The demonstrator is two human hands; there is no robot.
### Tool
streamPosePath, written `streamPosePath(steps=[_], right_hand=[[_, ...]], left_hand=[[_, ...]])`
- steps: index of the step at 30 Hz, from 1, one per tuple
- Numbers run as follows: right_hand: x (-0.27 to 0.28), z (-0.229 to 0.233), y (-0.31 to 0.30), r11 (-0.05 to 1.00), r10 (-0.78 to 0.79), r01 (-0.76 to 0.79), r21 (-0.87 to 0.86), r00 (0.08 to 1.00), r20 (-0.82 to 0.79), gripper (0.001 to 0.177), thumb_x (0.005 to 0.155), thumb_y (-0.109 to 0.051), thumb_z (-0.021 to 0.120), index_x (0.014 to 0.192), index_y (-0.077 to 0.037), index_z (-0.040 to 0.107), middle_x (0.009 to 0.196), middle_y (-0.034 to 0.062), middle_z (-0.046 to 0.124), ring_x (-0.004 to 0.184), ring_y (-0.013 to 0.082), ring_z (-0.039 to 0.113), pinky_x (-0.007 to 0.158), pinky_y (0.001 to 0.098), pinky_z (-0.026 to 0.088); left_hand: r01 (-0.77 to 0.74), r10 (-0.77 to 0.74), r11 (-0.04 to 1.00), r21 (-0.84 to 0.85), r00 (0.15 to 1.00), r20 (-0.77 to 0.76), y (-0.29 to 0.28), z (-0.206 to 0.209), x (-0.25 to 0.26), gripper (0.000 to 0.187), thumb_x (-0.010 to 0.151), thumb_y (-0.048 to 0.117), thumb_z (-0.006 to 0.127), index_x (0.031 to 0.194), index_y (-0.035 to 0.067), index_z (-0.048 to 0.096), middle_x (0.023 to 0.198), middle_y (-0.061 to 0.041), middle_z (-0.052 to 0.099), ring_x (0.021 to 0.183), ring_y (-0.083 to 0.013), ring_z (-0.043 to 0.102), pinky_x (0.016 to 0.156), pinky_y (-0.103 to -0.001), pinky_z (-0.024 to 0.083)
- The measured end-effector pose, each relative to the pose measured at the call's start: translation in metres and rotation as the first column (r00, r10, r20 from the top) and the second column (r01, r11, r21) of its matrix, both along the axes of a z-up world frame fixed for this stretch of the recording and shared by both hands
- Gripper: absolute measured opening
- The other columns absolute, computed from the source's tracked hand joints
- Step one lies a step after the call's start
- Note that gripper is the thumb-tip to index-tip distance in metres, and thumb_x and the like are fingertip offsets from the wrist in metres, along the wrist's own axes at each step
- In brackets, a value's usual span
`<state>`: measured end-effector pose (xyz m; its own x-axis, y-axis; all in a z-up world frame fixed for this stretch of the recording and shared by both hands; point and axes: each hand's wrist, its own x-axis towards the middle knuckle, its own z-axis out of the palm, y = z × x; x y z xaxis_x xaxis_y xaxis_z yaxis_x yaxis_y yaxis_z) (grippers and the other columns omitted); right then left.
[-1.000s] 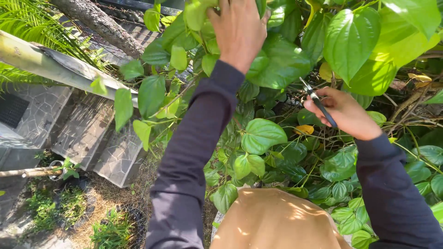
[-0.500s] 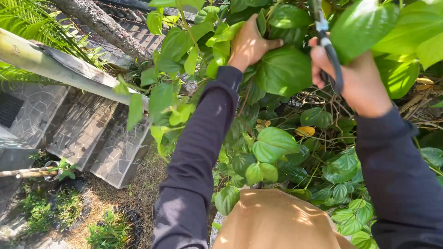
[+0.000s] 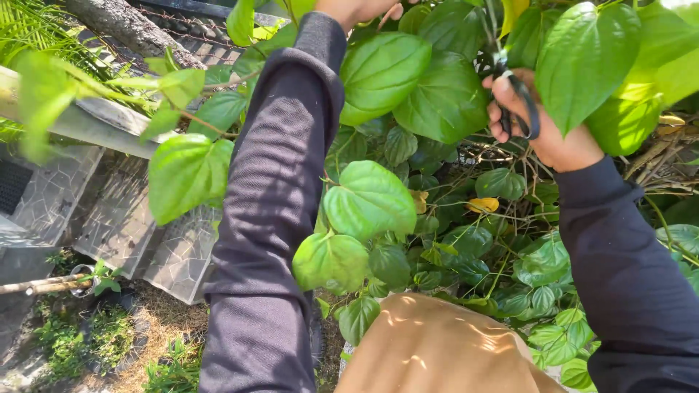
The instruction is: Harvesting leaves from a plant in a garden using pruning shears.
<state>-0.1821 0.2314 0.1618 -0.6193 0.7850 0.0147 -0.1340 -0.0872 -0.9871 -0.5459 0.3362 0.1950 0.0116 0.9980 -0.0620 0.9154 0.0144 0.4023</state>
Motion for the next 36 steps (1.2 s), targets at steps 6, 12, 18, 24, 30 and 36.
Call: streamPosePath(steps=[6,12,18,24,30,36], right_hand=[[-0.007,0.001,0.02,0.994,0.046,-0.056,-0.092,0.994,-0.101,0.055,0.104,-0.052,0.061,0.13,-0.003,0.056,0.087,0.0018,0.057,0.074,0.0118,0.056,0.066,0.0261,0.047],[-0.003,-0.018,0.061,0.97,0.122,-0.158,-0.183,0.974,-0.193,0.047,0.107,-0.05,0.062,0.125,-0.008,0.058,0.087,0.0012,0.056,0.075,0.0135,0.053,0.066,0.0294,0.045],[0.003,-0.018,0.08,0.961,0.177,-0.214,-0.175,0.963,-0.205,0.045,0.11,-0.048,0.063,0.129,-0.007,0.061,0.092,0.0,0.058,0.078,0.0111,0.051,0.068,0.0282,0.043],[-0.001,-0.016,0.066,0.975,0.175,-0.198,-0.101,0.963,-0.203,0.048,0.109,-0.048,0.062,0.132,-0.006,0.061,0.09,-0.0006,0.055,0.077,0.0109,0.049,0.07,0.0265,0.041],[-0.006,0.001,0.051,0.995,0.1,-0.101,-0.01,0.992,-0.079,0.054,0.107,-0.052,0.062,0.132,-0.005,0.06,0.091,-0.0015,0.056,0.078,0.0086,0.051,0.066,0.023,0.04],[-0.002,-0.007,0.056,0.996,0.012,-0.016,0.091,0.999,0.043,0.056,0.104,-0.05,0.066,0.133,-0.003,0.062,0.09,-0.002,0.057,0.075,0.0064,0.053,0.061,0.0198,0.039]], left_hand=[[0.082,-0.087,0.996,0.03,0.951,0.297,-0.016,-0.005,0.019,0.031,0.099,0.031,0.05,0.087,0.011,0.07,0.07,0.001,0.068,0.06,-0.0104,0.063,0.059,-0.031,0.05],[0.301,-0.271,0.935,0.186,0.948,-0.168,-0.007,-0.054,0.007,0.017,0.091,0.021,0.06,0.086,0.007,0.066,0.075,-0.007,0.066,0.068,-0.0187,0.069,0.065,-0.037,0.055],[-0.119,0.097,0.993,-0.015,0.716,0.692,-0.053,-0.018,0.06,0.03,0.089,0.005,0.057,0.118,0.001,0.061,0.075,-0.006,0.064,0.062,-0.0147,0.064,0.052,-0.032,0.052],[-0.105,0.154,0.987,-0.119,0.464,0.872,-0.056,-0.025,0.06,0.054,0.086,-0.002,0.046,0.14,-0.001,0.044,0.073,-0.005,0.059,0.059,-0.0134,0.051,0.047,-0.03,0.041],[-0.109,0.178,0.984,-0.142,0.5,0.847,-0.061,-0.027,0.066,0.038,0.09,0.0,0.046,0.127,-0.005,0.052,0.075,-0.006,0.059,0.061,-0.0137,0.054,0.048,-0.031,0.044],[-0.043,0.164,0.986,-0.159,0.362,0.918,-0.063,-0.032,0.066,0.026,0.089,-0.004,0.045,0.114,-0.003,0.053,0.071,-0.006,0.054,0.057,-0.015,0.05,0.046,-0.033,0.039]])
